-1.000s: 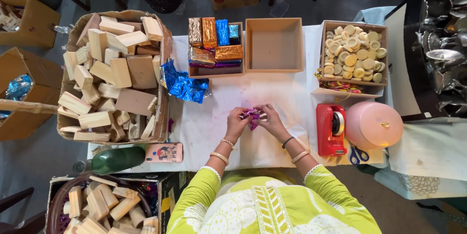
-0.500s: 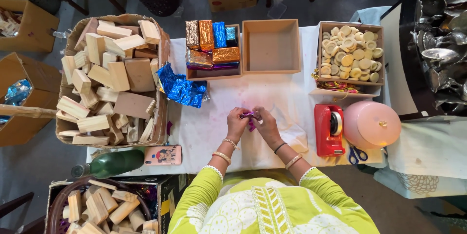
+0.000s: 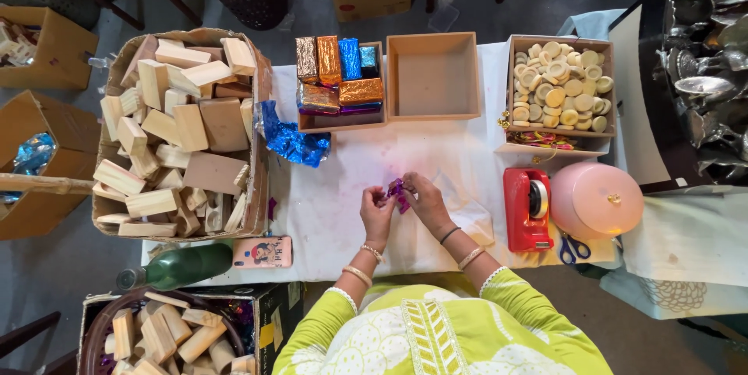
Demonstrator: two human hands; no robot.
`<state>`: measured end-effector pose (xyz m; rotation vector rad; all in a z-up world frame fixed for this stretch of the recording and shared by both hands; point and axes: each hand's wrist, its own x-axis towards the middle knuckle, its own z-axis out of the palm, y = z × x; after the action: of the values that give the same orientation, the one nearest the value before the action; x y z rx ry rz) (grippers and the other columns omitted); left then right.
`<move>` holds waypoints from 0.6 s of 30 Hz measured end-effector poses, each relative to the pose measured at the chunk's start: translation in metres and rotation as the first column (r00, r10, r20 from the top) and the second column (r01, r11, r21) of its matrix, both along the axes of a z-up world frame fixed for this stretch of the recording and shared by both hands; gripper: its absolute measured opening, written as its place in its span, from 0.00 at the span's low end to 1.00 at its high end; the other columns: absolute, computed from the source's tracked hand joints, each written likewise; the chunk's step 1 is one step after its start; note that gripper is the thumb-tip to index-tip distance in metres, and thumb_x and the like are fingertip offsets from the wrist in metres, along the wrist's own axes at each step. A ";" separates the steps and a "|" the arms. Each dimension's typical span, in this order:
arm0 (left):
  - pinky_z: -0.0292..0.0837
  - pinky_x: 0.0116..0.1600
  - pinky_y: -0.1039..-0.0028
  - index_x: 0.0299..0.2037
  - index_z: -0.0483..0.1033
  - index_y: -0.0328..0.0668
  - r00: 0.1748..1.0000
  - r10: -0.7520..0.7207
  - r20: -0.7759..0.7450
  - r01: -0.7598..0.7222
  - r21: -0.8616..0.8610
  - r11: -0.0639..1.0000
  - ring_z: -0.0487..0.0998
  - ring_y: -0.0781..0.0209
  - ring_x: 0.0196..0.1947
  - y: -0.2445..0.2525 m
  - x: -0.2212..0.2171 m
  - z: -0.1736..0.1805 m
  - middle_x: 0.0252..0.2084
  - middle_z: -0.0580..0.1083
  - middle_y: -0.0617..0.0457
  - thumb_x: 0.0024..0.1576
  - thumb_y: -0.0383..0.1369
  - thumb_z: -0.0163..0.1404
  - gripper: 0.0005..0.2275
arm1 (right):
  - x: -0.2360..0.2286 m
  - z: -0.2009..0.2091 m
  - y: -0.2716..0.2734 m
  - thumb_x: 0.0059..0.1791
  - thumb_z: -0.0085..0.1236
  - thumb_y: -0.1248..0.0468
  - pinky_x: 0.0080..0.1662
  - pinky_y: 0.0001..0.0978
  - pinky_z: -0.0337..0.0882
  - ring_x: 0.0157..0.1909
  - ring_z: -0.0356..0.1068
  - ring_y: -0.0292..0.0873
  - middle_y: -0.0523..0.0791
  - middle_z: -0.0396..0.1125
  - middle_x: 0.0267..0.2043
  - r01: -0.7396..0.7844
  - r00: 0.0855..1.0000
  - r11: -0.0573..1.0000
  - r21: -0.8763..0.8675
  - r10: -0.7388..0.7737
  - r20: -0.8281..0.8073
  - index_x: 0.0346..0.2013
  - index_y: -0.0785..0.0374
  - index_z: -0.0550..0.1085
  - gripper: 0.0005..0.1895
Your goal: Wrapping small rectangular blocks in colored foil and protective paper.
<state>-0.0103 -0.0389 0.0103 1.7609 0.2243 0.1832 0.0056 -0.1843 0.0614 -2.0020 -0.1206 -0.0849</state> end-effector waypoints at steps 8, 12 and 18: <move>0.73 0.36 0.77 0.35 0.75 0.34 0.998 0.056 -0.030 -0.058 -0.073 0.996 0.74 0.68 0.29 -0.008 -0.001 0.004 0.32 0.75 0.53 0.54 0.22 0.59 0.05 | 0.001 0.008 0.004 0.45 0.62 0.73 0.45 0.32 0.77 0.41 0.77 0.43 0.47 0.74 0.40 0.021 0.998 1.000 0.008 -0.021 -0.066 0.47 0.63 0.70 0.17; 0.73 0.36 0.75 0.34 0.75 0.34 0.998 0.046 0.049 -0.048 0.048 0.998 0.76 0.64 0.30 -0.011 -0.001 0.019 0.33 0.75 0.51 0.54 0.22 0.57 0.04 | 0.002 0.007 0.002 0.46 0.61 0.73 0.45 0.33 0.77 0.41 0.78 0.43 0.47 0.74 0.39 0.018 0.996 1.000 0.022 -0.016 -0.085 0.47 0.62 0.70 0.16; 0.74 0.37 0.69 0.40 0.77 0.36 0.994 -0.039 0.106 0.016 0.213 0.977 0.77 0.54 0.31 -0.010 0.000 0.028 0.36 0.75 0.47 0.56 0.23 0.56 0.04 | 0.007 -0.002 -0.003 0.46 0.57 0.75 0.45 0.34 0.77 0.43 0.78 0.44 0.47 0.74 0.40 -0.042 0.998 0.998 0.038 0.044 -0.050 0.48 0.62 0.68 0.17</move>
<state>-0.0108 -0.0493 0.0381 1.9585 0.1035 0.2919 0.0129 -0.1875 0.0591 -1.9619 -0.1286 -0.0084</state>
